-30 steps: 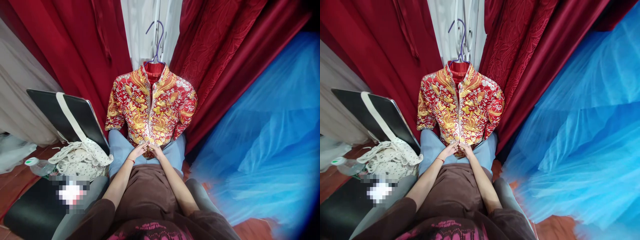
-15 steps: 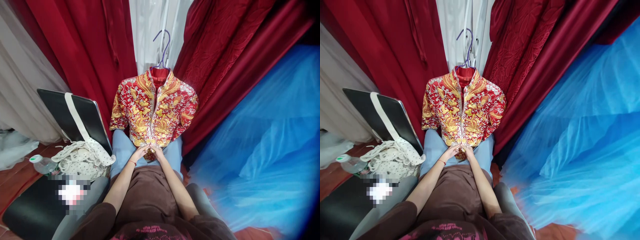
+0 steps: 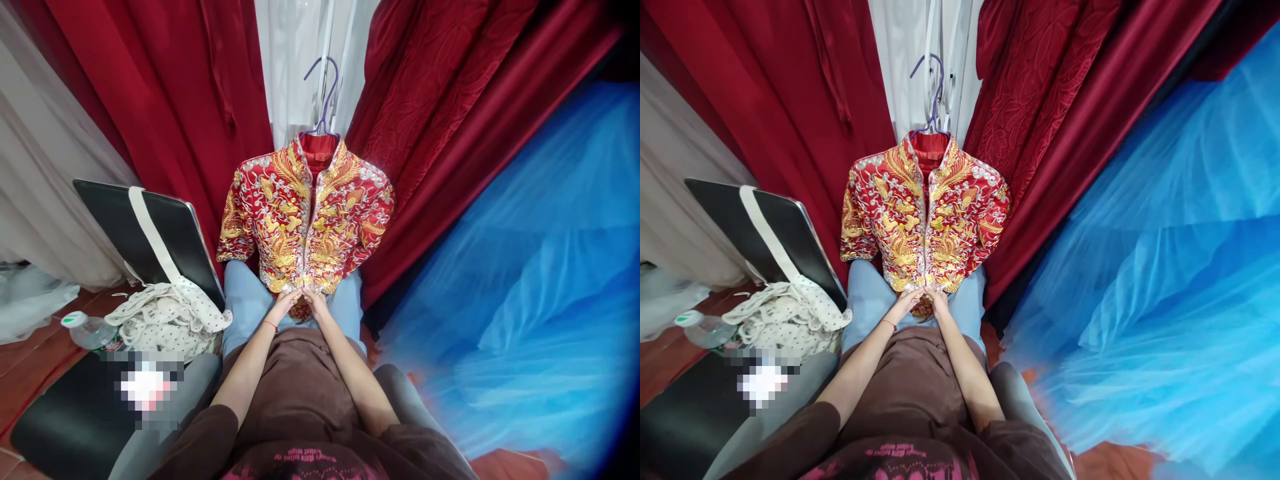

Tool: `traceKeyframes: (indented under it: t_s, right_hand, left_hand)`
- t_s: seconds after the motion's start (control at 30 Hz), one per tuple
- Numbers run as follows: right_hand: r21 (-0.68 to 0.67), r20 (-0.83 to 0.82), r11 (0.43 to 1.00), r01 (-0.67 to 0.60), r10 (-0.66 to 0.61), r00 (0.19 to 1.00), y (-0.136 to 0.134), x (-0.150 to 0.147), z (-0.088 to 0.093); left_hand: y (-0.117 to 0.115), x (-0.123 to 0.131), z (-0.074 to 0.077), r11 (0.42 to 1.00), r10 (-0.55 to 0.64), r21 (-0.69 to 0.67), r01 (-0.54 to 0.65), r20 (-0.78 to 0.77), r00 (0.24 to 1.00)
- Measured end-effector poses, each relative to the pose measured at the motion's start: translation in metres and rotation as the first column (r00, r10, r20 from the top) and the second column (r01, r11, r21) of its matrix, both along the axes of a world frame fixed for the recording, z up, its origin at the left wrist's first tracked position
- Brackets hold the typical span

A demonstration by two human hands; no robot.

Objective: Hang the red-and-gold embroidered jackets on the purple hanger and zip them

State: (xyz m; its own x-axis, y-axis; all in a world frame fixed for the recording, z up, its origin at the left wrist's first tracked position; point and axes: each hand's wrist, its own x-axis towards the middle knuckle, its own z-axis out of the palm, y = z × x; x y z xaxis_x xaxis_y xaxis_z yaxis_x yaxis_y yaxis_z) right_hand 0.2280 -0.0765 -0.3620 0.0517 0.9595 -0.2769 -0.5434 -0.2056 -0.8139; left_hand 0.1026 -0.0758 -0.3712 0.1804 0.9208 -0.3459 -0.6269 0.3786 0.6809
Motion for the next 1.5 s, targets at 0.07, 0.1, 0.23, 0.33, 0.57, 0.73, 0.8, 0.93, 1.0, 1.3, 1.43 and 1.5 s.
traceKeyframes:
  t_s: [0.07, 0.1, 0.23, 0.33, 0.57, 0.73, 0.8, 0.93, 1.0, 1.3, 1.43, 1.5]
  right_hand:
    - [-0.004, 0.011, 1.000, -0.016, 0.016, 1.000, 0.000, 0.001, 0.002]
    - [-0.018, 0.018, 0.999, -0.041, 0.041, 0.999, -0.001, 0.001, 0.003]
    - [-0.159, 0.037, 0.966, -0.203, 0.211, 0.977, -0.008, 0.007, 0.010]
    - [-0.310, 0.127, 0.858, -0.409, 0.464, 0.877, -0.014, 0.009, 0.014]
    - [-0.097, 0.470, 0.954, -0.285, 0.297, 0.831, -0.015, 0.002, 0.023]
    - [0.043, 0.606, 0.974, -0.222, 0.151, 0.781, -0.017, 0.002, 0.025]
    - [0.085, 0.654, 0.977, -0.198, 0.095, 0.751, -0.019, 0.002, 0.027]
    - [0.151, 0.727, 0.975, -0.165, 0.004, 0.687, -0.021, 0.003, 0.030]
    - [0.164, 0.751, 0.974, -0.157, -0.020, 0.660, -0.022, 0.002, 0.031]
    - [0.164, 0.783, 0.979, -0.122, -0.054, 0.620, -0.022, -0.002, 0.032]
    - [0.245, 0.807, 0.964, -0.106, -0.142, 0.573, -0.027, -0.002, 0.040]
    - [0.264, 0.805, 0.960, -0.092, -0.166, 0.570, -0.029, -0.003, 0.043]
  left_hand:
    - [-0.001, 0.000, 0.000, 1.000, 0.021, 0.023, -0.020, -0.019, 1.000]
    - [-0.001, -0.002, -0.001, 0.999, 0.028, 0.026, -0.028, -0.023, 0.999]
    - [0.001, -0.007, -0.003, 0.998, 0.067, 0.020, -0.066, -0.030, 0.997]
    - [0.005, -0.008, -0.006, 0.994, 0.106, 0.013, -0.106, -0.007, 0.994]
    - [0.007, -0.010, -0.005, 0.999, 0.049, 0.006, -0.049, 0.012, 0.999]
    - [0.002, -0.009, 0.000, 0.999, -0.001, 0.048, 0.002, -0.005, 1.000]
    - [-0.001, -0.009, 0.001, 0.998, -0.030, 0.060, 0.031, -0.007, 1.000]
    - [-0.003, -0.010, 0.004, 0.995, -0.065, 0.078, 0.065, -0.005, 0.998]
    - [-0.003, -0.010, 0.004, 0.994, -0.066, 0.089, 0.067, -0.016, 0.998]
    - [-0.003, -0.007, 0.005, 0.994, -0.068, 0.084, 0.073, -0.060, 0.996]
    - [-0.001, -0.008, 0.004, 0.994, -0.063, 0.089, 0.068, -0.056, 0.996]
    - [0.001, -0.008, 0.001, 0.995, -0.054, 0.084, 0.059, -0.060, 0.997]
